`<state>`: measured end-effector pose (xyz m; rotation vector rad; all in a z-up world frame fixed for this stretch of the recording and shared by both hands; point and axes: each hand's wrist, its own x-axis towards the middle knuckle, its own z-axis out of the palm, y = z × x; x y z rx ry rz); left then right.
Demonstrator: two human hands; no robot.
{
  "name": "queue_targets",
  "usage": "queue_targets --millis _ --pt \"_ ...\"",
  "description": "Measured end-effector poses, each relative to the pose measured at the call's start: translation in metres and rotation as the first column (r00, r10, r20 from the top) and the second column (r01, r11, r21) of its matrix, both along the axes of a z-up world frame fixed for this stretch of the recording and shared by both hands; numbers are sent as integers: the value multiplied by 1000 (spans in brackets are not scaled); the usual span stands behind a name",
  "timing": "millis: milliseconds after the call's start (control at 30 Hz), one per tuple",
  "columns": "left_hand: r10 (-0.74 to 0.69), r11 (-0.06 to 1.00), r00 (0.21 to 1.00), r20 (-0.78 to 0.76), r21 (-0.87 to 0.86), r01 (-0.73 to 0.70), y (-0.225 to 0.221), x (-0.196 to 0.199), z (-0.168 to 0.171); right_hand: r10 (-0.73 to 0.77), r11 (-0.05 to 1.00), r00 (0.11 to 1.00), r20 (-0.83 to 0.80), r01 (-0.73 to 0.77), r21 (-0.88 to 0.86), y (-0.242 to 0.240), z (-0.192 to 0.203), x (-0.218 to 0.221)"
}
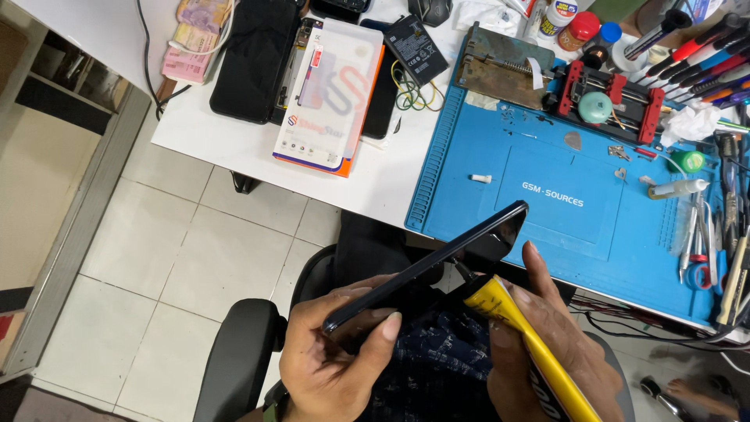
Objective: The person applies glue from a yellow tube along the edges of a black smartphone. They then press the edges of the phone together with their fingers to secure the casing. Finally, the person picks up a blue smartphone and wipes its back surface with their hand.
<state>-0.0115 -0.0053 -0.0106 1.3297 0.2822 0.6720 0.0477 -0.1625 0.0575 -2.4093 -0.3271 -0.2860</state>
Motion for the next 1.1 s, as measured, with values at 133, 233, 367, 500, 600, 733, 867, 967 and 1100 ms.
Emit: queue_targets --millis 133,233,367,500,600,733,867,967,1100 --pt "14 1000 1000 -16 16 -13 0 1 3 -38 995 999 -35 35 -94 0 5 2" --pt "25 1000 999 -25 6 -25 -1 1 4 -44 997 999 -5 43 -70 2 2 2" --pt "62 996 998 -27 -61 -64 -5 3 1 11 993 1000 -13 -9 114 13 3 0" --pt "93 994 996 3 -51 -92 -7 7 4 21 983 1000 -12 -19 181 -31 -37 13" --pt "118 987 992 -51 -106 -123 -9 7 3 547 835 750 -373 -519 181 -104 -84 37" --pt "148 981 984 -102 -111 -159 -11 8 3 255 966 947 -195 -260 -2 -52 -58 21" --pt "179 978 975 -132 -83 -191 -12 9 8 -28 998 999 -25 26 -57 -46 -88 10" --pt "190 976 974 -124 -82 -201 -12 9 8 6 983 999 -45 2 186 -48 -118 9" --pt "180 976 974 -137 -99 -195 -13 6 5 -216 933 974 65 226 -279 -9 -43 7"
